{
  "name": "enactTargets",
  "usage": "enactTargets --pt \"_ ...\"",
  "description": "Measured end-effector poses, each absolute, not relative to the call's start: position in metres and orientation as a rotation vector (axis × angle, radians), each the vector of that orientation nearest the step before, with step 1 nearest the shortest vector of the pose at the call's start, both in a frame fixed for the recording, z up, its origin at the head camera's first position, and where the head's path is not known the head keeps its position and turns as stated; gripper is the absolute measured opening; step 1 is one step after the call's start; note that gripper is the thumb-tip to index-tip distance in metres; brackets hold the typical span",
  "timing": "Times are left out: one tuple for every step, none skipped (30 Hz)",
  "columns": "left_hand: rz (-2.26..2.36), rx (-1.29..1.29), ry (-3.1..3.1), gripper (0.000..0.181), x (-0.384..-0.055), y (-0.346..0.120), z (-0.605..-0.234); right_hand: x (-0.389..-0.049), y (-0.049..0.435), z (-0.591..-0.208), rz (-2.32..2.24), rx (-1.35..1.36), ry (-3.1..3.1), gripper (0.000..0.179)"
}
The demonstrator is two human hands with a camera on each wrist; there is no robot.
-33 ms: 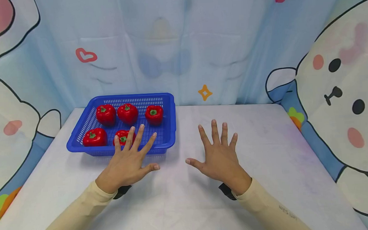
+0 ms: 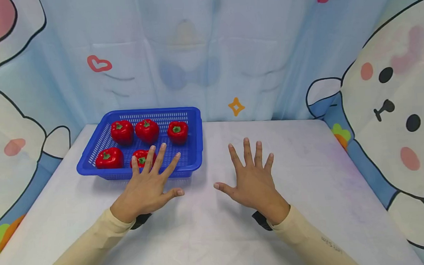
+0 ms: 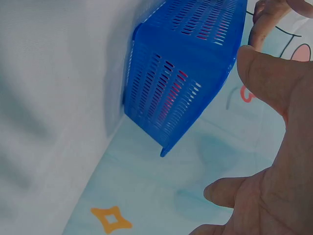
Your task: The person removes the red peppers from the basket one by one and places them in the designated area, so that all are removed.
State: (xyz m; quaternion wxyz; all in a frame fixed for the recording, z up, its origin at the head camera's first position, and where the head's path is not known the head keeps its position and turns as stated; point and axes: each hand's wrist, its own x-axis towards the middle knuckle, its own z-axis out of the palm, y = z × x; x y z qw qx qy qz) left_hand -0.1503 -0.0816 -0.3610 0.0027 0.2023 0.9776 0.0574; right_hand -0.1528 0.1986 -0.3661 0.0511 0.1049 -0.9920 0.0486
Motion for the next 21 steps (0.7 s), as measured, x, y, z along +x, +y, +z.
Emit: enactTargets --pt "0.182 0.630 3.065 0.093 -0.150 -0.082 -0.361 -0.153 0.198 -0.366 0.149 0.322 -3.018 0.109" --pt "0.191 0.630 3.065 0.093 -0.151 -0.082 -0.361 -0.153 0.198 -0.366 0.146 0.323 -3.017 0.109" --pt "0.202 0.628 3.065 0.093 -0.151 -0.083 -0.361 -0.153 0.198 -0.366 0.147 0.324 -3.016 0.109" --pt "0.217 0.621 3.069 0.092 -0.152 -0.083 -0.360 -0.152 0.198 -0.366 0.149 0.328 -3.015 0.109" --pt "0.230 0.612 3.073 0.092 -0.153 -0.085 -0.359 -0.152 0.197 -0.366 0.151 0.331 -3.014 0.108" --pt "0.251 0.605 3.079 0.092 -0.154 -0.087 -0.358 -0.152 0.197 -0.367 0.153 0.334 -3.014 0.108" --pt "0.266 0.599 3.085 0.091 -0.155 -0.090 -0.356 -0.152 0.196 -0.367 0.156 0.339 -3.016 0.108" --pt "0.289 0.591 3.092 0.090 -0.157 -0.093 -0.353 -0.152 0.195 -0.367 0.156 0.343 -3.020 0.108" --pt "0.303 0.576 3.099 0.088 -0.159 -0.098 -0.348 -0.151 0.195 -0.367 0.159 0.346 -3.026 0.107" --pt "0.316 0.563 3.109 0.086 -0.161 -0.103 -0.343 -0.151 0.194 -0.368 0.157 0.349 -3.029 0.107" --pt "0.330 0.547 3.121 0.085 -0.164 -0.110 -0.338 -0.151 0.194 -0.368 0.152 0.352 -3.033 0.107" --pt "0.362 0.524 3.131 0.082 -0.168 -0.118 -0.332 -0.150 0.194 -0.369 0.149 0.354 -3.036 0.106" --pt "0.408 0.494 3.135 0.080 -0.172 -0.128 -0.326 -0.150 0.193 -0.369 0.140 0.358 -3.038 0.106" --pt "0.477 0.451 3.133 0.078 -0.177 -0.139 -0.321 -0.150 0.193 -0.370 0.137 0.362 -3.039 0.105" --pt "0.559 0.409 3.128 0.075 -0.182 -0.151 -0.317 -0.149 0.193 -0.371 0.138 0.368 -3.038 0.104" --pt "0.646 0.351 3.113 0.073 -0.187 -0.165 -0.313 -0.149 0.192 -0.372 0.141 0.375 -3.041 0.103" --pt "0.742 0.287 3.094 0.071 -0.192 -0.179 -0.312 -0.148 0.192 -0.372 0.144 0.382 -3.048 0.103" --pt "0.847 0.229 3.072 0.069 -0.196 -0.194 -0.311 -0.148 0.191 -0.373 0.148 0.390 -3.054 0.102" --pt "0.949 0.168 3.051 0.067 -0.200 -0.208 -0.313 -0.148 0.190 -0.375 0.155 0.398 -3.063 0.101" --pt "1.051 0.113 3.035 0.066 -0.205 -0.222 -0.316 -0.147 0.189 -0.376 0.164 0.403 -3.070 0.100" --pt "1.142 0.058 3.026 0.064 -0.209 -0.234 -0.321 -0.147 0.189 -0.377 0.168 0.408 -3.076 0.100"
